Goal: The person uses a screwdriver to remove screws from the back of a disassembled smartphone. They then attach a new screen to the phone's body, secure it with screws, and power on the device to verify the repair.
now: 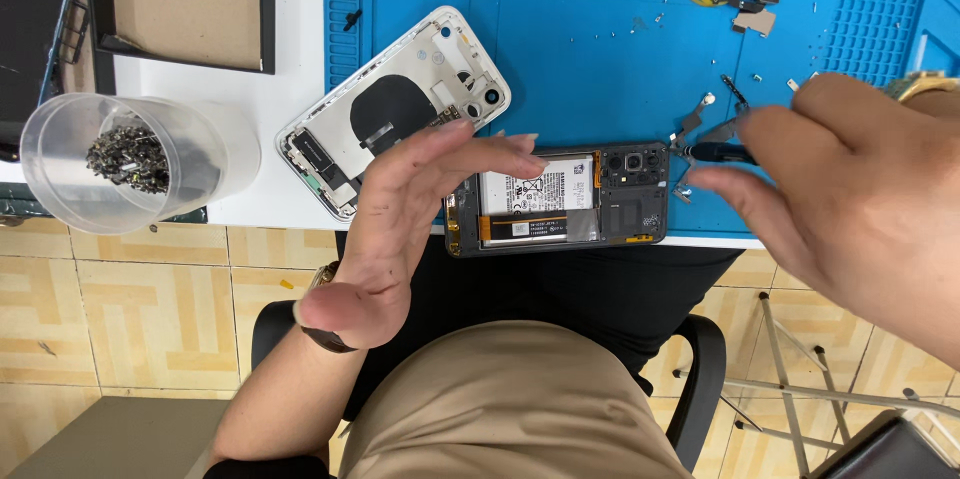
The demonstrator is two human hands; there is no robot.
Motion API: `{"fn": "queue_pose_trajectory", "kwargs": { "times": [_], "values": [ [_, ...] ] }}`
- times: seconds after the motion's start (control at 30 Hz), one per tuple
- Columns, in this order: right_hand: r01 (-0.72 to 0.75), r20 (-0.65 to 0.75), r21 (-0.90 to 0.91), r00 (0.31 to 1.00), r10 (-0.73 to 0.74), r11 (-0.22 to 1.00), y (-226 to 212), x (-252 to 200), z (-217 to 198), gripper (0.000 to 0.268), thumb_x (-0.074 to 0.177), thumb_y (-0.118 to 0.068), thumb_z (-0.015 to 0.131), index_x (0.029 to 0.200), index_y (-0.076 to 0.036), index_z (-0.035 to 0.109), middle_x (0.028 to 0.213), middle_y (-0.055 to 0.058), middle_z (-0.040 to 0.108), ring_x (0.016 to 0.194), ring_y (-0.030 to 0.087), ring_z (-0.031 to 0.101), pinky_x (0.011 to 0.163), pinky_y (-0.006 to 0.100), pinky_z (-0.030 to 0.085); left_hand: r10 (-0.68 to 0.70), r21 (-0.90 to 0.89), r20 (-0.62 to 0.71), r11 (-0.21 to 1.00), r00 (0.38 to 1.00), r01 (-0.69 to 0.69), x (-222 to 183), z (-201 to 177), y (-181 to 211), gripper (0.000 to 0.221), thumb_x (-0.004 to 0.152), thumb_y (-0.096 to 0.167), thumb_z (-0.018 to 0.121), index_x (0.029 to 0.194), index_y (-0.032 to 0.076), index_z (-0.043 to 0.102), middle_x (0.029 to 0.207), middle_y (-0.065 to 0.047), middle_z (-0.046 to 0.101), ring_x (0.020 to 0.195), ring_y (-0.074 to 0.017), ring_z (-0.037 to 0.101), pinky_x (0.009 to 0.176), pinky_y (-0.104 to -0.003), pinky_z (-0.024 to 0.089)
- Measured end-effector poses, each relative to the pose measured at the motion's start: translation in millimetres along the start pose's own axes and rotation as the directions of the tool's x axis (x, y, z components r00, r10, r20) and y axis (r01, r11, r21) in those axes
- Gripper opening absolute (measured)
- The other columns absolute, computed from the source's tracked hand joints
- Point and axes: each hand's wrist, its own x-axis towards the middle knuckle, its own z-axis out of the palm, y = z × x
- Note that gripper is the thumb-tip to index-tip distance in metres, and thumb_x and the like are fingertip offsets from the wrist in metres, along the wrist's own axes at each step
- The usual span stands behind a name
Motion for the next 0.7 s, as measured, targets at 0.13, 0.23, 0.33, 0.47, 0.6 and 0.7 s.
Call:
{"fn": "queue_pose_trajectory", "kwargs": {
  "times": [0.13,0.23,0.33,0.47,0.6,0.7],
  "values": [
    [0.022,0.048,0.052,0.999,-0.025,0.998,-2,5,-11,0.039,0.122,-0.061,0.059,0.106,-0.025,0.058,0.081,-0.002,0.049,0.057,0.023,0.046,0.060,0.034,0.043,0.008,0.021,0.008,1.000,1.000,-0.008,1,-1,-3,0.095,0.116,0.083,0.019,0.163,0.002,0.036,0.147,-0.020,0.061,0.142,-0.0363,0.068,0.143,-0.073,0.052],
    [-0.036,-0.051,-0.007,0.998,0.036,0.999,-4,4,-6,0.056,0.110,-0.082,0.058,0.116,-0.029,0.071,0.092,-0.001,0.062,0.066,0.024,0.058,0.067,0.037,0.052,-0.046,0.098,0.055,0.994,0.997,0.041,2,-4,-1,0.091,0.119,0.085,0.020,0.155,0.005,0.043,0.141,-0.020,0.069,0.144,-0.0406,0.070,0.145,-0.068,0.040],
    [0.034,0.057,0.001,0.998,-0.034,0.999,-5,10,-19,0.030,0.113,-0.059,0.055,0.123,-0.031,0.061,0.093,-0.005,0.062,0.066,0.020,0.066,0.064,0.032,0.059,-0.088,0.234,0.109,0.970,0.990,0.060,5,-6,3,0.081,0.120,0.076,0.029,0.147,0.003,0.053,0.132,-0.015,0.076,0.126,-0.0311,0.080,0.137,-0.060,0.050],
    [-0.021,0.054,-0.041,0.998,0.023,0.999,-8,6,-21,0.050,0.107,-0.078,0.050,0.117,-0.031,0.064,0.088,-0.005,0.061,0.063,0.022,0.062,0.065,0.036,0.055,-0.059,0.385,0.181,0.923,0.982,-0.015,9,-2,-1,0.042,0.111,0.041,0.060,0.136,0.008,0.064,0.126,-0.011,0.079,0.120,-0.0308,0.080,0.125,-0.055,0.057],
    [-0.027,0.056,-0.051,0.998,0.030,0.998,-11,8,-19,0.065,0.101,-0.087,0.048,0.125,-0.029,0.065,0.091,-0.003,0.059,0.063,0.022,0.061,0.063,0.035,0.056,-0.020,0.523,0.207,0.847,0.978,-0.093,14,3,-1,0.030,0.106,0.030,0.067,0.124,0.006,0.073,0.119,-0.013,0.080,0.113,-0.0310,0.081,0.115,-0.053,0.060],
    [-0.034,0.096,-0.019,0.995,0.036,0.999,-17,7,-28,0.042,0.119,-0.067,0.054,0.099,-0.030,0.056,0.077,-0.004,0.047,0.054,0.022,0.053,0.057,0.035,0.046,0.009,0.539,0.230,0.832,0.973,-0.135,15,4,-4,0.028,0.108,0.028,0.064,0.121,0.005,0.073,0.113,-0.009,0.080,0.109,-0.0291,0.081,0.114,-0.054,0.060]
  ]
}}
